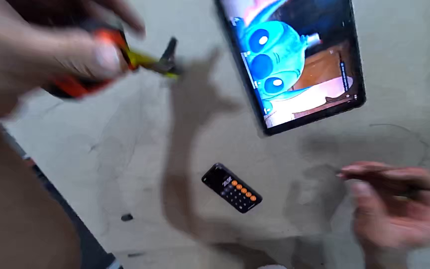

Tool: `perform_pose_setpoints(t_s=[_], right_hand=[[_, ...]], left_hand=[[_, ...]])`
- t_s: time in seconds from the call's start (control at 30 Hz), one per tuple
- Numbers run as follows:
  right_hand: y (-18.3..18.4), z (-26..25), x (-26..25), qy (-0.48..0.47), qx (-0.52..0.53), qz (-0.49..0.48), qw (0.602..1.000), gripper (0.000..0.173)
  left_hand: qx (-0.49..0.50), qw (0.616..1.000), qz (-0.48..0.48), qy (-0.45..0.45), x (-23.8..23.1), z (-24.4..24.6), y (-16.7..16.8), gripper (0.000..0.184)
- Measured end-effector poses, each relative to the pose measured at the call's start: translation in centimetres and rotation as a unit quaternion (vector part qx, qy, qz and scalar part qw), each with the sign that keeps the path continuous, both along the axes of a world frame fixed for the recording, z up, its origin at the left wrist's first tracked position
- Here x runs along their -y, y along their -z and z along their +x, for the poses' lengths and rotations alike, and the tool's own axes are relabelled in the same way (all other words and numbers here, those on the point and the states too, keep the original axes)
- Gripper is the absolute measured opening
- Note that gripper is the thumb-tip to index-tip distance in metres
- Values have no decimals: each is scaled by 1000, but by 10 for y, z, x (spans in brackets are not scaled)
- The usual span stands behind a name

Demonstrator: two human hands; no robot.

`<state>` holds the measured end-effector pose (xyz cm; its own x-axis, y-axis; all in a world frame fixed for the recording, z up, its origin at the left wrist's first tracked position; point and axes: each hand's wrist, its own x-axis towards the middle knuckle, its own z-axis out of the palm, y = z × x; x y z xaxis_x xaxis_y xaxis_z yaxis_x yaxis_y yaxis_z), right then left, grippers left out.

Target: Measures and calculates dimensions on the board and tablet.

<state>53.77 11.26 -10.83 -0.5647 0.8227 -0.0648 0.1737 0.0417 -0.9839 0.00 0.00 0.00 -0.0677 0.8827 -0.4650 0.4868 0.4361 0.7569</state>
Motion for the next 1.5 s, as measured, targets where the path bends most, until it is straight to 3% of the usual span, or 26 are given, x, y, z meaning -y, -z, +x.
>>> perform_pose_setpoints(t_s=[0.07, 0.17, 0.23, 0.3, 0.37, 0.43, 0.53, 0.6, 0.7, 0.87, 1.03, 1.1, 1.17, 1.23, 1.4, 1.5], right_hand=[[-4, -4, 49, -87, 64, 29, 994, 55], [4, -11, 123, -188, 143, 130, 963, 91], [17, -22, 163, -197, 172, 211, 942, 96], [30, -31, 188, -159, 175, 252, 939, 83], [32, -31, 201, -117, 180, 245, 945, 75], [29, -17, 206, -111, 197, 241, 944, 76], [25, 3, 194, -145, 183, 238, 943, 83], [24, 0, 176, -167, 171, 237, 942, 82], [23, -29, 153, -189, 182, 245, 933, 80], [12, -57, 137, -248, 198, 227, 921, 80], [16, -55, 139, -291, 180, 286, 895, 93], [12, -54, 134, -293, 147, 217, 920, 83], [9, -54, 123, -283, 84, 110, 949, 61], [13, -55, 116, -260, 46, 74, 962, 52], [25, -49, 117, -297, 70, 150, 940, 65], [27, -53, 121, -355, 92, 209, 907, 82]], left_hand=[[-31, 974, -23, -222, 106, 64, -12, 59], [-62, 835, -63, -543, 215, 167, -2, 35], [-61, 751, -46, -655, 256, 225, 25, 38], [-84, 709, -6, -700, 275, 280, 55, 36], [-176, 725, 33, -665, 283, 327, 85, 33], [-275, 768, 92, -571, 290, 361, 106, 35], [-334, 802, 174, -465, 304, 383, 128, 50], [-348, 810, 159, -444, 313, 385, 135, 62], [-386, 812, 114, -423, 312, 385, 140, 73], [-422, 798, 105, -417, 307, 385, 146, 68], [-431, 795, 96, -417, 307, 385, 148, 67], [-434, 793, 94, -418, 306, 385, 149, 67], [-433, 793, 93, -418, 305, 386, 149, 68], [-435, 792, 96, -418, 305, 386, 148, 68], [-433, 794, 97, -415, 305, 383, 148, 68], [-433, 796, 91, -413, 306, 383, 147, 67]])
